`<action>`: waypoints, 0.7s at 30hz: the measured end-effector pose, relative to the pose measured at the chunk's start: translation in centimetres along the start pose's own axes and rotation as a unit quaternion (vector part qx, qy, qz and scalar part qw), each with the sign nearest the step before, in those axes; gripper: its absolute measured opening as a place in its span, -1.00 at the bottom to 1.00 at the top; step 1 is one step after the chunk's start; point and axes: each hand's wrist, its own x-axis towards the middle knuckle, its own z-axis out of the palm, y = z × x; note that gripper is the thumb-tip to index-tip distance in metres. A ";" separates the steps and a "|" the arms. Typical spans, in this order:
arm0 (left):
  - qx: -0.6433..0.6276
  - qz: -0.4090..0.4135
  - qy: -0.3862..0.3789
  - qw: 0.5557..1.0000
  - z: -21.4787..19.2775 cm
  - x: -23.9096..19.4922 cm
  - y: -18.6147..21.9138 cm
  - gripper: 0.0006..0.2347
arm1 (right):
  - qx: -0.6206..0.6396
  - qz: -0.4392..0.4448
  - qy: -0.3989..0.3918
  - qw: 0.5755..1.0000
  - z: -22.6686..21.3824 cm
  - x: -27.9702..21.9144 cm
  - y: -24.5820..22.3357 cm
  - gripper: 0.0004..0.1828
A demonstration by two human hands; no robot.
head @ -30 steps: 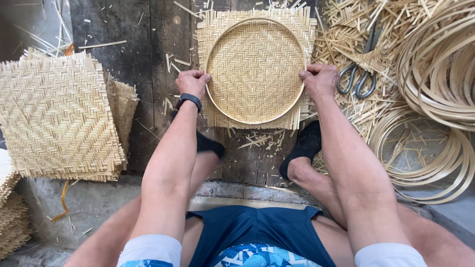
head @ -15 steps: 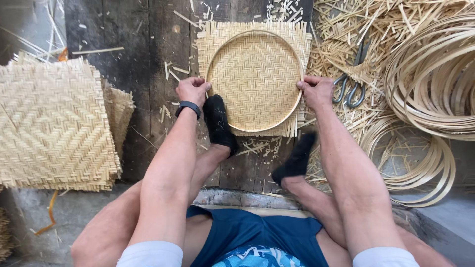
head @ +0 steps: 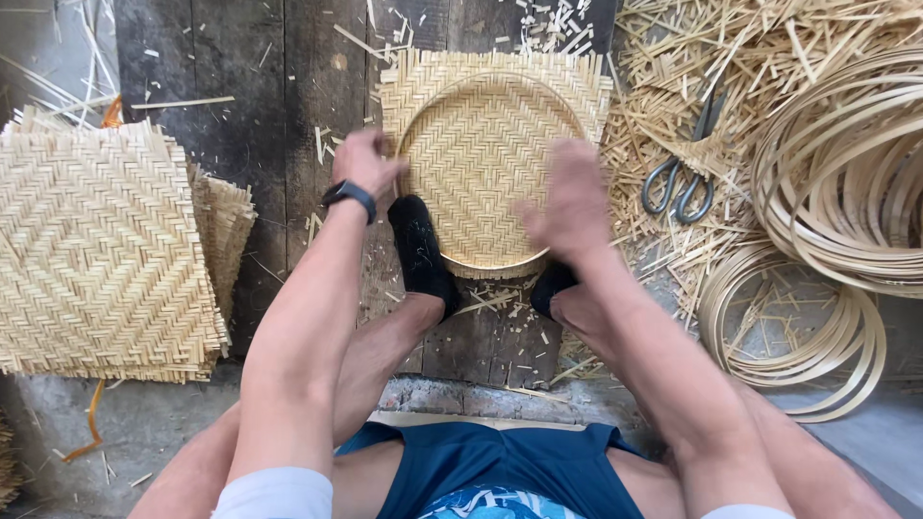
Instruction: The person assembles round bamboo trays by placing a circular bamboo frame over a square woven mat, pressing it into a wooden mold, and trimming the excess mat with shears. The process is repeated for multiple units.
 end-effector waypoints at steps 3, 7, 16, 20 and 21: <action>0.041 0.256 0.100 0.961 1.4 2.9 5.3 -0.57 | -0.090 -0.189 -0.073 0.975 4.9 -1.6 -7.3 0.10; -0.046 0.343 0.045 0.937 4.3 6.9 10.0 -0.67 | -0.157 -0.176 0.000 0.972 8.7 -3.6 -7.7 0.08; -0.115 0.192 -0.001 0.975 4.0 7.7 11.1 -0.71 | -0.084 -0.141 -0.020 0.986 8.5 -3.0 -6.8 -0.12; -0.060 0.272 0.051 0.959 4.6 8.1 10.5 -0.70 | 0.017 -0.164 0.083 0.983 3.5 4.7 -2.5 -0.48; -0.032 0.262 0.044 0.964 4.4 8.1 10.6 -0.69 | -0.059 -0.165 0.148 0.973 2.6 7.6 -0.7 -0.48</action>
